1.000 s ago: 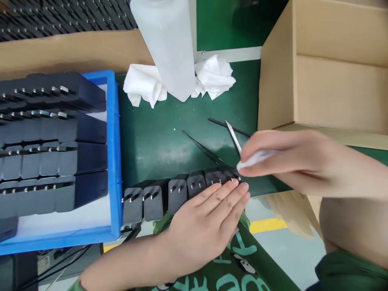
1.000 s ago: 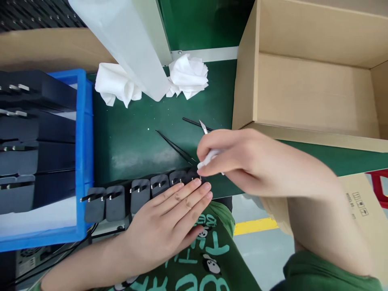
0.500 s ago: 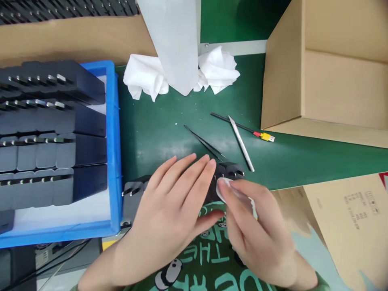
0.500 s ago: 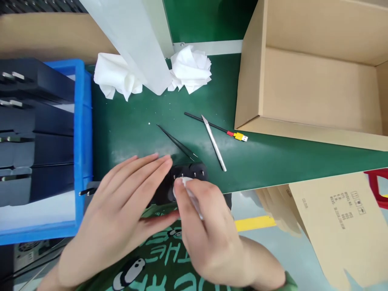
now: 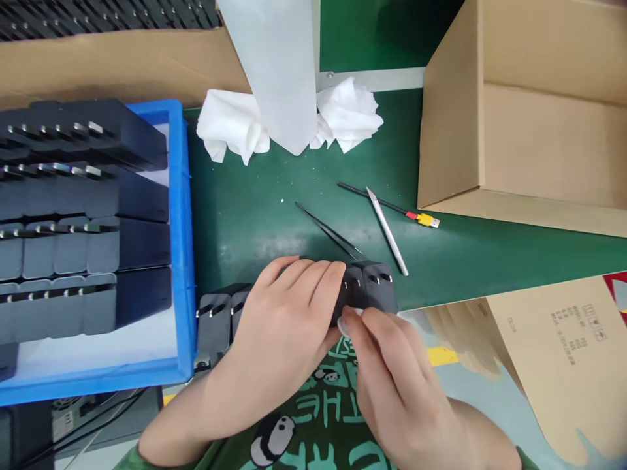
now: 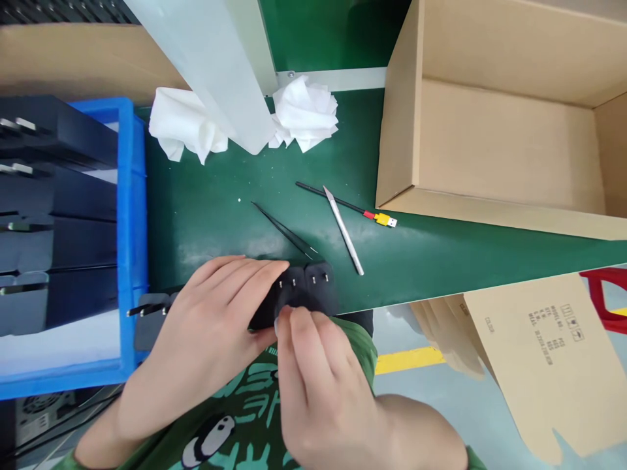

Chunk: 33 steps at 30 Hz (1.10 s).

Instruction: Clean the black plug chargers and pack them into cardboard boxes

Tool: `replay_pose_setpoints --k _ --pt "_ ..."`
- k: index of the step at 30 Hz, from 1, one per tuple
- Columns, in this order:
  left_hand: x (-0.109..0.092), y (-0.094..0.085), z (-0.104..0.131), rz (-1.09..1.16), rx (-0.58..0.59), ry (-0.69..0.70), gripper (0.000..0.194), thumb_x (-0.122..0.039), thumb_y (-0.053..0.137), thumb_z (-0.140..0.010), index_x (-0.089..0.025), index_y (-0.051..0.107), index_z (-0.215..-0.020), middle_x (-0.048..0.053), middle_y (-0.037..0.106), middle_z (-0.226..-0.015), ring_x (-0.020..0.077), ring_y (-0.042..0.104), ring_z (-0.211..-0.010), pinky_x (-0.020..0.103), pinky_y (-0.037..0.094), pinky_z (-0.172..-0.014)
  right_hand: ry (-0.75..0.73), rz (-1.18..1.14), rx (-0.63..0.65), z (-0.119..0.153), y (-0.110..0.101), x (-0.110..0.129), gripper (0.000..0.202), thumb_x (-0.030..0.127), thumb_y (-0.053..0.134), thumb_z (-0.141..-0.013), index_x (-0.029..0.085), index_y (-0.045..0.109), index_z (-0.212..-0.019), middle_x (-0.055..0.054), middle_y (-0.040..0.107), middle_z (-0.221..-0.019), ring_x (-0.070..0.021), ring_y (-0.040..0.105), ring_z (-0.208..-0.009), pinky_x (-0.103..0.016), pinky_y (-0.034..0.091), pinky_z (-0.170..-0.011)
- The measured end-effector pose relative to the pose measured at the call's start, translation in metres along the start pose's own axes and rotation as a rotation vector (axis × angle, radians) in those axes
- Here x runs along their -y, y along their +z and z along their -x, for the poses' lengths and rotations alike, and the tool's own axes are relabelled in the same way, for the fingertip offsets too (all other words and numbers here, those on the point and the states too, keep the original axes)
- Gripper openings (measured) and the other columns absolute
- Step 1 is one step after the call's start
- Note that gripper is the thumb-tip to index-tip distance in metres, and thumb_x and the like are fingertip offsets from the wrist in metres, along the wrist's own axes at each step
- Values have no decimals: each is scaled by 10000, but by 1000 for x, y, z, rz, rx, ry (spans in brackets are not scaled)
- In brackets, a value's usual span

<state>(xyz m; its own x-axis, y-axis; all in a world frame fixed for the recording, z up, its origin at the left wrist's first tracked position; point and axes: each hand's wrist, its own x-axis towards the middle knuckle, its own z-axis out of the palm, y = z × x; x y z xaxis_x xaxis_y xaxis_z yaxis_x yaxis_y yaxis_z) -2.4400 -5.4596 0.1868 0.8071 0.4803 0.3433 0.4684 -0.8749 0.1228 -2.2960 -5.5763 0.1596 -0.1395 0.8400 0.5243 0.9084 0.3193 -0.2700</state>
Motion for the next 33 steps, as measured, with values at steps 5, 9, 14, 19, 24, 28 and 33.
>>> replay_pose_setpoints --k 5,9,14,19,24,28,33 --pt "-4 -7 2 10 46 -11 427 -307 677 -924 -28 616 -1241 125 724 -1164 293 674 -1040 469 470 -1000 162 -189 -106 3 -17 -12 334 -38 553 -925 61 662 -1224 -101 642 -1141 -119 629 -1037 -223 530 -972" --pt "7 -38 28 -3 52 -76 671 -477 651 -952 -124 468 -1492 83 623 -1413 292 572 -1305 456 369 -1214 190 -18 -251 2 -2 -15 341 -70 631 -868 49 691 -1181 -130 682 -1115 -173 666 -1007 -306 565 -891" --pt "48 -61 79 -22 53 -419 734 -728 545 -909 -382 416 -1545 -45 526 -1516 322 598 -1280 486 489 -1141 111 95 -227 9 14 -7 473 -128 688 -779 -4 663 -1234 -191 687 -1119 -270 671 -1019 -398 607 -801" --pt "62 -44 88 180 111 -297 651 -652 672 -864 -320 565 -1413 50 695 -1252 282 701 -1053 412 600 -940 -109 223 -186 -6 20 11 433 -86 807 -693 -81 699 -1112 -213 736 -1002 -291 702 -883 -377 620 -664" --pt "51 -34 86 157 27 -347 504 -548 648 -931 -250 601 -1334 64 696 -1213 255 681 -1065 358 564 -946 -313 -46 -163 -34 32 37 181 64 738 -832 -3 763 -998 -122 759 -905 -214 703 -779 -315 623 -712" --pt "49 -38 95 125 35 -402 681 -595 675 -892 -244 509 -1451 89 655 -1334 279 671 -1147 378 562 -997 -189 -278 -117 -22 8 28 264 131 504 -1004 100 749 -1097 -56 739 -989 -146 693 -970 -227 608 -887" --pt "55 -46 105 101 66 -383 740 -572 651 -921 -281 397 -1553 70 658 -1373 258 681 -1191 315 587 -956 179 9 -267 2 -8 1 597 -106 661 -801 131 653 -1349 -128 678 -1160 -201 676 -940 -338 562 -808"
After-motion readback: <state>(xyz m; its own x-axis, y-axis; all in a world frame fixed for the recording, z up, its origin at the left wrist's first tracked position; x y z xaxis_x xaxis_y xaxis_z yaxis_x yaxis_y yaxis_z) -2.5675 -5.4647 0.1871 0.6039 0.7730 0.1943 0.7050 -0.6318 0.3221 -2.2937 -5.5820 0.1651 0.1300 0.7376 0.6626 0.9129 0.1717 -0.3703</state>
